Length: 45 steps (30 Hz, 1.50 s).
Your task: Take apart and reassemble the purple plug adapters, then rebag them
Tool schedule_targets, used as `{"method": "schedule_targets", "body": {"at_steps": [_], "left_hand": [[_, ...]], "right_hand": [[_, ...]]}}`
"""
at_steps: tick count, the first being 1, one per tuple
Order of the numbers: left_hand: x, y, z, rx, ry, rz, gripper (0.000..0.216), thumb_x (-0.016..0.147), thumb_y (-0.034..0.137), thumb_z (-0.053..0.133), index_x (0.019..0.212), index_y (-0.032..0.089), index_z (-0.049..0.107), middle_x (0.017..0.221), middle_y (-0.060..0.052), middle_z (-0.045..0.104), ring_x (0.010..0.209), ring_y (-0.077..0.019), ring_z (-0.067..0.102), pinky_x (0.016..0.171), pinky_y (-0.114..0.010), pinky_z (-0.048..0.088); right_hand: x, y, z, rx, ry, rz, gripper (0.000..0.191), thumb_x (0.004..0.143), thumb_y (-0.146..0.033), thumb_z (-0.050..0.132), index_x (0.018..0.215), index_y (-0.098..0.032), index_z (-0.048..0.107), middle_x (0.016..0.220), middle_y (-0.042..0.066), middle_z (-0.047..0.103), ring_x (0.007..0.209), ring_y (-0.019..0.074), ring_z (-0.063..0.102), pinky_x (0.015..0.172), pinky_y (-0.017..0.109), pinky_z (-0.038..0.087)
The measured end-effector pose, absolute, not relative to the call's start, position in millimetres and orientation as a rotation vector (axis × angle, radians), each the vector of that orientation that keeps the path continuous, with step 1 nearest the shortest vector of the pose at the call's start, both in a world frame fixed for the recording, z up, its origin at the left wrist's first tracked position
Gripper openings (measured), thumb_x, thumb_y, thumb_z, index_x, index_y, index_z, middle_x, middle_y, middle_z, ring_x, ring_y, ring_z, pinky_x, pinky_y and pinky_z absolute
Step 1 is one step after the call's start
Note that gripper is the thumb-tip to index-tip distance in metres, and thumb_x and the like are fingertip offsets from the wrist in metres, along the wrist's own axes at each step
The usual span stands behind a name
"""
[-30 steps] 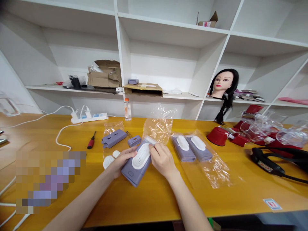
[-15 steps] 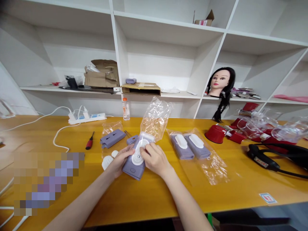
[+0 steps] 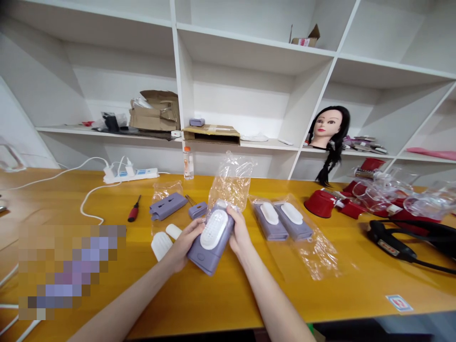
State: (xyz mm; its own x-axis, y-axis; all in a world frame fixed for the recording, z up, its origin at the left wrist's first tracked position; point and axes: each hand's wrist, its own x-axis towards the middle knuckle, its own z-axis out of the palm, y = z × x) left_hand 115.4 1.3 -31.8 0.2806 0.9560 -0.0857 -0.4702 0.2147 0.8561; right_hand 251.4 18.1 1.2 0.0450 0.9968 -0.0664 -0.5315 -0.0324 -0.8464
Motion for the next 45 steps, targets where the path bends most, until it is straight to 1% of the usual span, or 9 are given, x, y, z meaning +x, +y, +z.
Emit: {"method": "schedule_targets", "body": {"at_steps": [4, 7, 11, 17, 20, 24, 33, 41, 45], "left_hand": [[113, -1, -25, 0.822, 0.771, 1.026, 0.048, 0.073, 0.046, 0.059, 0.117, 0.03, 0.053, 0.114, -0.002, 0.06, 0.102, -0.0201, 0.055, 0.078, -0.027, 0.042], [105, -5, -16, 0.809, 0.705, 0.948, 0.062, 0.075, 0.048, 0.055, 0.132, 0.037, 0.035, 0.132, -0.002, 0.047, 0.108, -0.021, 0.052, 0.08, -0.03, 0.043], [97, -7, -12, 1.058, 0.51, 0.831, 0.104, 0.062, 0.023, 0.073, 0.136, 0.046, 0.003, 0.146, -0.007, 0.024, 0.103, -0.0217, 0.055, 0.081, -0.034, 0.044], [104, 1, -24, 1.282, 0.598, 1.033, 0.116, 0.054, 0.016, 0.077, 0.136, 0.047, 0.0, 0.149, -0.012, 0.001, 0.091, -0.0247, 0.061, 0.073, -0.036, 0.05], [106, 3, -24, 1.25, 0.516, 1.066, 0.117, 0.053, 0.013, 0.078, 0.138, 0.041, 0.002, 0.149, -0.011, 0.007, 0.114, -0.0301, 0.048, 0.084, -0.038, 0.046], [107, 1, -20, 1.27, 0.442, 1.166, 0.096, 0.055, 0.015, 0.076, 0.137, 0.027, 0.027, 0.145, -0.008, 0.026, 0.13, -0.0267, 0.026, 0.102, -0.034, 0.031], [129, -1, -45, 1.525, 0.897, 1.349, 0.047, 0.069, 0.024, 0.063, 0.115, 0.018, 0.056, 0.113, -0.007, 0.062, 0.103, -0.0218, 0.056, 0.092, -0.034, 0.042], [139, -7, -60, 1.741, 0.889, 1.229, 0.05, 0.078, 0.021, 0.048, 0.128, 0.022, 0.045, 0.127, -0.004, 0.053, 0.115, -0.0208, 0.049, 0.1, -0.037, 0.034], [141, -12, -58, 1.818, 0.834, 1.086, 0.06, 0.079, 0.022, 0.047, 0.136, 0.022, 0.031, 0.123, -0.006, 0.056, 0.107, -0.0194, 0.054, 0.094, -0.037, 0.04]], "right_hand": [[246, 16, -5, -0.853, -0.664, 1.331, 0.02, 0.059, -0.026, 0.07, 0.075, -0.017, 0.061, 0.065, -0.001, 0.066, 0.062, 0.0161, 0.061, 0.069, 0.029, 0.049], [256, 21, -1, -0.91, -0.639, 1.322, 0.014, 0.061, -0.028, 0.066, 0.069, -0.018, 0.06, 0.061, -0.001, 0.065, 0.059, 0.0159, 0.061, 0.068, 0.03, 0.05], [277, 28, 6, -0.924, -0.655, 1.263, 0.011, 0.067, -0.031, 0.059, 0.068, -0.02, 0.058, 0.066, 0.0, 0.068, 0.07, 0.019, 0.064, 0.073, 0.032, 0.051], [276, 17, 3, -0.775, -0.615, 1.512, 0.026, 0.075, -0.039, 0.056, 0.089, -0.017, 0.062, 0.085, 0.004, 0.07, 0.085, 0.021, 0.065, 0.079, 0.034, 0.051], [264, 3, 1, -0.835, -0.648, 1.629, 0.03, 0.075, -0.038, 0.059, 0.093, -0.014, 0.062, 0.084, 0.007, 0.07, 0.078, 0.0204, 0.066, 0.072, 0.033, 0.053], [257, -19, -4, -1.027, -0.735, 1.641, 0.032, 0.07, -0.033, 0.066, 0.095, -0.014, 0.059, 0.079, 0.006, 0.069, 0.061, 0.0162, 0.064, 0.055, 0.03, 0.053], [258, -53, -12, -1.087, -0.784, 1.615, 0.034, 0.071, -0.034, 0.066, 0.097, -0.014, 0.055, 0.084, 0.009, 0.068, 0.065, 0.0186, 0.067, 0.054, 0.023, 0.049], [273, -47, -25, -1.127, -0.712, 1.438, 0.031, 0.064, -0.026, 0.071, 0.089, -0.016, 0.055, 0.078, 0.005, 0.069, 0.065, 0.0172, 0.066, 0.06, 0.026, 0.05], [292, -40, -29, -1.231, -0.787, 1.408, 0.03, 0.064, -0.027, 0.07, 0.087, -0.016, 0.055, 0.072, 0.004, 0.068, 0.06, 0.0156, 0.064, 0.063, 0.028, 0.05]]}}
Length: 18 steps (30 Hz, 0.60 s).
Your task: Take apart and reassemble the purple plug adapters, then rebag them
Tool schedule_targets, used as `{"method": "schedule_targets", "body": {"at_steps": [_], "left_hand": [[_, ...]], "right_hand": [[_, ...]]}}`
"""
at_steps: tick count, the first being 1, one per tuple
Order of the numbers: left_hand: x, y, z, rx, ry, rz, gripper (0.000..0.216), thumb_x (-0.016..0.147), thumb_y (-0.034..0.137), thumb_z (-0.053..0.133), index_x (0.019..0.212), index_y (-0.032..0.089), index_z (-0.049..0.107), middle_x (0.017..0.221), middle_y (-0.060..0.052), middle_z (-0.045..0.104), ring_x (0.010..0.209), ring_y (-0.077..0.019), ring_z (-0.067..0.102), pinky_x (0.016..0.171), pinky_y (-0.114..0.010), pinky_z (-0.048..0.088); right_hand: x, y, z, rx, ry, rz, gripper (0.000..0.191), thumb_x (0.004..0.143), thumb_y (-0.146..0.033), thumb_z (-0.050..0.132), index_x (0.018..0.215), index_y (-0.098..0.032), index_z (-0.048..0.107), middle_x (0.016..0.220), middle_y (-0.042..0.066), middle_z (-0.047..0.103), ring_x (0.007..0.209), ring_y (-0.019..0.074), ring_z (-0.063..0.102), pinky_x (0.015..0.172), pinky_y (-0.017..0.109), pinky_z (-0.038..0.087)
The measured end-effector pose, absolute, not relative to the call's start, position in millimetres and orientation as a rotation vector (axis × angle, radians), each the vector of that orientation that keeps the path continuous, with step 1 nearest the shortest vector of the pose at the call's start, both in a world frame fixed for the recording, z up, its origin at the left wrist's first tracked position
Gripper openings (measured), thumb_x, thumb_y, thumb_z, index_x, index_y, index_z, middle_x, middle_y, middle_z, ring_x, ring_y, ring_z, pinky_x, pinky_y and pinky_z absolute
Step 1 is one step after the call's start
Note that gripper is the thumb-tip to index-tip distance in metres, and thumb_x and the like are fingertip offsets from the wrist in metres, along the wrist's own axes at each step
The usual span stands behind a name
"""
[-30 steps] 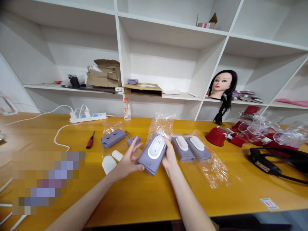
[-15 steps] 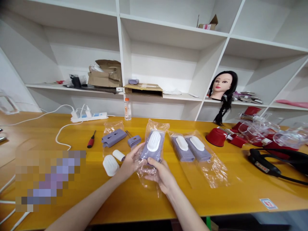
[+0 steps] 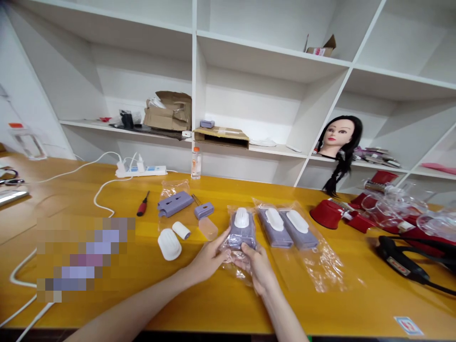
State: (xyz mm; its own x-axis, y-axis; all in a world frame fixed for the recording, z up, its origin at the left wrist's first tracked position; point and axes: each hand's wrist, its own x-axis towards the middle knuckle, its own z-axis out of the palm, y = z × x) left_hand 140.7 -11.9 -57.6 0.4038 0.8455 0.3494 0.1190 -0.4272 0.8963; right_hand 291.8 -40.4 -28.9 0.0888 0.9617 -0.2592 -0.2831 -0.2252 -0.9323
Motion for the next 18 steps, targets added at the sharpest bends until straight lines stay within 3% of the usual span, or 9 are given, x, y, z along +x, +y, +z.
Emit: {"method": "schedule_targets", "body": {"at_steps": [3, 7, 9, 12, 18], "left_hand": [[137, -18, -53, 1.906, 0.86, 0.995, 0.066, 0.076, 0.031, 0.053, 0.137, 0.021, 0.029, 0.106, -0.006, 0.065, 0.09, -0.0186, 0.061, 0.084, -0.034, 0.046], [127, -23, -41, 2.007, 0.981, 0.957, 0.053, 0.074, 0.041, 0.055, 0.122, 0.021, 0.052, 0.096, -0.006, 0.068, 0.071, -0.0169, 0.064, 0.076, -0.033, 0.049], [121, -21, -35, 2.017, 0.985, 1.01, 0.043, 0.076, 0.039, 0.053, 0.113, 0.019, 0.059, 0.093, -0.006, 0.068, 0.07, -0.0161, 0.064, 0.075, -0.031, 0.049], [111, -13, -28, 1.96, 0.95, 1.146, 0.034, 0.077, 0.033, 0.051, 0.104, 0.016, 0.063, 0.089, -0.007, 0.069, 0.074, -0.0155, 0.064, 0.073, -0.027, 0.049], [80, 19, -16, 1.664, 1.121, 1.382, 0.032, 0.077, 0.035, 0.052, 0.099, 0.016, 0.064, 0.087, -0.007, 0.07, 0.08, -0.0176, 0.065, 0.074, -0.027, 0.05]], "right_hand": [[307, -32, -36, -1.383, -0.986, 1.235, 0.027, 0.068, -0.036, 0.064, 0.083, -0.015, 0.056, 0.062, 0.003, 0.064, 0.052, 0.0157, 0.061, 0.054, 0.026, 0.046], [328, -22, -40, -1.81, -1.417, 0.564, 0.03, 0.073, -0.039, 0.054, 0.09, -0.015, 0.056, 0.072, 0.008, 0.066, 0.07, 0.0248, 0.063, 0.062, 0.033, 0.045], [334, -21, -35, -2.086, -1.569, 0.243, 0.036, 0.077, -0.04, 0.048, 0.1, -0.014, 0.054, 0.082, 0.014, 0.066, 0.082, 0.0304, 0.062, 0.068, 0.037, 0.043], [333, -28, -19, -2.348, -1.722, 0.044, 0.039, 0.083, -0.041, 0.038, 0.106, -0.012, 0.05, 0.085, 0.018, 0.065, 0.081, 0.034, 0.063, 0.066, 0.04, 0.042], [295, -38, 24, -2.249, -1.874, -0.415, 0.033, 0.087, -0.036, 0.034, 0.106, -0.014, 0.05, 0.099, 0.016, 0.06, 0.084, 0.0307, 0.061, 0.064, 0.035, 0.042]]}}
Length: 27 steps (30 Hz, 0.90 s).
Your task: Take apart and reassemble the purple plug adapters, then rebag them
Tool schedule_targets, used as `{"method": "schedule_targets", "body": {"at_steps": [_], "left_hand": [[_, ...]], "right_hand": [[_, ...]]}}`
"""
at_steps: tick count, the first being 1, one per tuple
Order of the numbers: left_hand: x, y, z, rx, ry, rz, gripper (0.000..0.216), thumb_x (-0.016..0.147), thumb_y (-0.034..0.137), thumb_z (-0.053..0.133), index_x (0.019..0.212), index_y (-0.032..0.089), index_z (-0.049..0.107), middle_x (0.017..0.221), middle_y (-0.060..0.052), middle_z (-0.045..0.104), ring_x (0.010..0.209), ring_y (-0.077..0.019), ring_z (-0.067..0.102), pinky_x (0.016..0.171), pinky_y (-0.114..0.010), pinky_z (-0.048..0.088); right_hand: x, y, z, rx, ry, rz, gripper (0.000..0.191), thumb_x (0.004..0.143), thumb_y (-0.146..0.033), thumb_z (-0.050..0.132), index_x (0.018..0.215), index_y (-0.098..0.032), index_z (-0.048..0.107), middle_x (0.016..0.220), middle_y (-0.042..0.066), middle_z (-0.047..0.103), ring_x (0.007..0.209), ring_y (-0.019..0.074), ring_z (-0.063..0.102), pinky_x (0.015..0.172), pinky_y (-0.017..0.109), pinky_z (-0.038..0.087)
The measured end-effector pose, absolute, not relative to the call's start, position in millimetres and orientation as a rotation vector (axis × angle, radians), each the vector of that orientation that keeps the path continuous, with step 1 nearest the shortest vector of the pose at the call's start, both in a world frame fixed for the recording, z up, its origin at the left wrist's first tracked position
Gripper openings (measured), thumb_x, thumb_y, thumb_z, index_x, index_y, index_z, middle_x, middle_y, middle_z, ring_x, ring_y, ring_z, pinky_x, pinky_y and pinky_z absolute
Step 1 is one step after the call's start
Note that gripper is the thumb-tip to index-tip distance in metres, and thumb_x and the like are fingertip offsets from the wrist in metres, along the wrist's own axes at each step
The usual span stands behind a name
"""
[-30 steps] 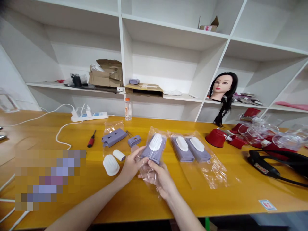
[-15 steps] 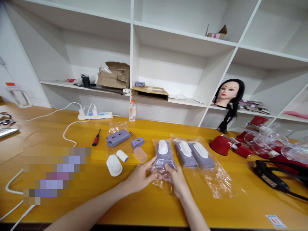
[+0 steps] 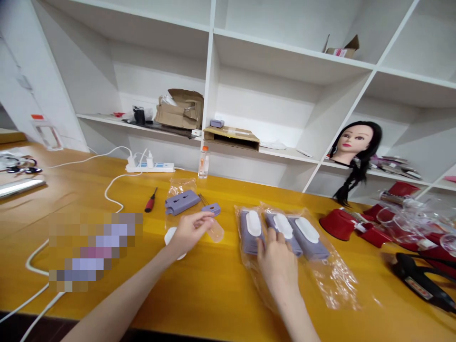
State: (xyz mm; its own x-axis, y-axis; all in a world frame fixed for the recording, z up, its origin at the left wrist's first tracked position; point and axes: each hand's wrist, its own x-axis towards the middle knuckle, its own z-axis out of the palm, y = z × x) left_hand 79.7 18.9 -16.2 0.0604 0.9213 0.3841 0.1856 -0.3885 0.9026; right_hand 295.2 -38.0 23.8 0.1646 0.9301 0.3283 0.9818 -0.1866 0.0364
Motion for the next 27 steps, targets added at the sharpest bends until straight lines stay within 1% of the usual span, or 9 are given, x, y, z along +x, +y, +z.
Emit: {"method": "schedule_targets", "body": {"at_steps": [4, 7, 10, 14, 17, 19, 21, 24, 27], "left_hand": [[50, 42, -11, 1.745, 1.516, 1.357, 0.032, 0.077, 0.039, 0.05, 0.098, 0.021, 0.064, 0.098, -0.007, 0.068, 0.095, -0.0215, 0.061, 0.085, -0.032, 0.045], [33, 58, -13, 1.813, 1.935, 1.213, 0.037, 0.075, 0.038, 0.051, 0.106, 0.02, 0.061, 0.128, -0.011, 0.05, 0.115, -0.0289, 0.047, 0.095, -0.041, 0.036], [22, 73, -21, 1.732, 2.157, 1.003, 0.058, 0.072, 0.041, 0.053, 0.126, 0.019, 0.045, 0.142, -0.014, 0.03, 0.127, -0.0381, 0.028, 0.094, -0.051, 0.033], [14, 90, -35, 1.666, 2.243, 0.902, 0.076, 0.069, 0.043, 0.056, 0.136, 0.021, 0.027, 0.148, -0.014, 0.013, 0.131, -0.0411, 0.009, 0.091, -0.059, 0.03], [10, 95, -43, 1.662, 2.265, 0.832, 0.085, 0.063, 0.04, 0.062, 0.137, 0.023, 0.022, 0.144, -0.016, 0.021, 0.124, -0.0457, 0.023, 0.089, -0.061, 0.028], [9, 95, -46, 1.674, 2.315, 0.821, 0.087, 0.061, 0.036, 0.063, 0.136, 0.02, 0.023, 0.136, -0.019, 0.033, 0.116, -0.0456, 0.035, 0.088, -0.059, 0.029], [8, 93, -46, 1.688, 2.342, 0.866, 0.085, 0.061, 0.033, 0.063, 0.135, 0.017, 0.026, 0.125, -0.02, 0.042, 0.11, -0.0425, 0.043, 0.087, -0.054, 0.033], [6, 90, -43, 1.657, 2.299, 1.046, 0.08, 0.06, 0.036, 0.064, 0.13, 0.012, 0.033, 0.117, -0.02, 0.046, 0.103, -0.0356, 0.051, 0.086, -0.044, 0.037], [3, 87, -38, 1.556, 2.211, 1.31, 0.073, 0.06, 0.041, 0.065, 0.123, 0.014, 0.04, 0.115, -0.017, 0.048, 0.103, -0.0317, 0.052, 0.087, -0.041, 0.038]], "right_hand": [[255, -23, 35, -1.945, -2.192, -0.38, 0.031, 0.086, -0.035, 0.04, 0.107, -0.016, 0.052, 0.101, 0.014, 0.06, 0.088, 0.0266, 0.059, 0.068, 0.032, 0.041], [231, 2, 29, -1.773, -2.365, -0.245, 0.028, 0.086, -0.034, 0.041, 0.103, -0.017, 0.054, 0.095, 0.012, 0.062, 0.087, 0.0251, 0.059, 0.07, 0.031, 0.04], [215, 30, 17, -1.814, -2.366, -0.121, 0.03, 0.084, -0.033, 0.041, 0.106, -0.016, 0.053, 0.096, 0.013, 0.062, 0.088, 0.0253, 0.06, 0.071, 0.032, 0.04], [203, 52, 2, -1.87, -2.27, -0.024, 0.036, 0.083, -0.034, 0.043, 0.111, -0.013, 0.049, 0.106, 0.017, 0.057, 0.096, 0.0283, 0.056, 0.076, 0.036, 0.04], [195, 56, -5, -1.902, -2.216, 0.041, 0.04, 0.081, -0.035, 0.044, 0.115, -0.012, 0.046, 0.11, 0.019, 0.053, 0.099, 0.0315, 0.054, 0.077, 0.04, 0.04], [187, 58, -8, -1.937, -2.188, 0.061, 0.044, 0.08, -0.037, 0.046, 0.115, -0.01, 0.046, 0.111, 0.021, 0.053, 0.1, 0.0346, 0.053, 0.077, 0.042, 0.04], [177, 63, -10, -1.998, -2.132, 0.087, 0.051, 0.078, -0.042, 0.05, 0.116, -0.008, 0.044, 0.113, 0.025, 0.05, 0.103, 0.0379, 0.05, 0.078, 0.046, 0.039], [163, 77, -16, -2.061, -1.993, 0.173, 0.066, 0.071, -0.047, 0.06, 0.12, -0.007, 0.039, 0.121, 0.03, 0.044, 0.111, 0.0406, 0.044, 0.082, 0.051, 0.034], [159, 88, -23, -1.99, -1.917, 0.231, 0.066, 0.066, -0.044, 0.065, 0.118, -0.009, 0.041, 0.119, 0.026, 0.047, 0.111, 0.0389, 0.044, 0.085, 0.051, 0.032]]}}
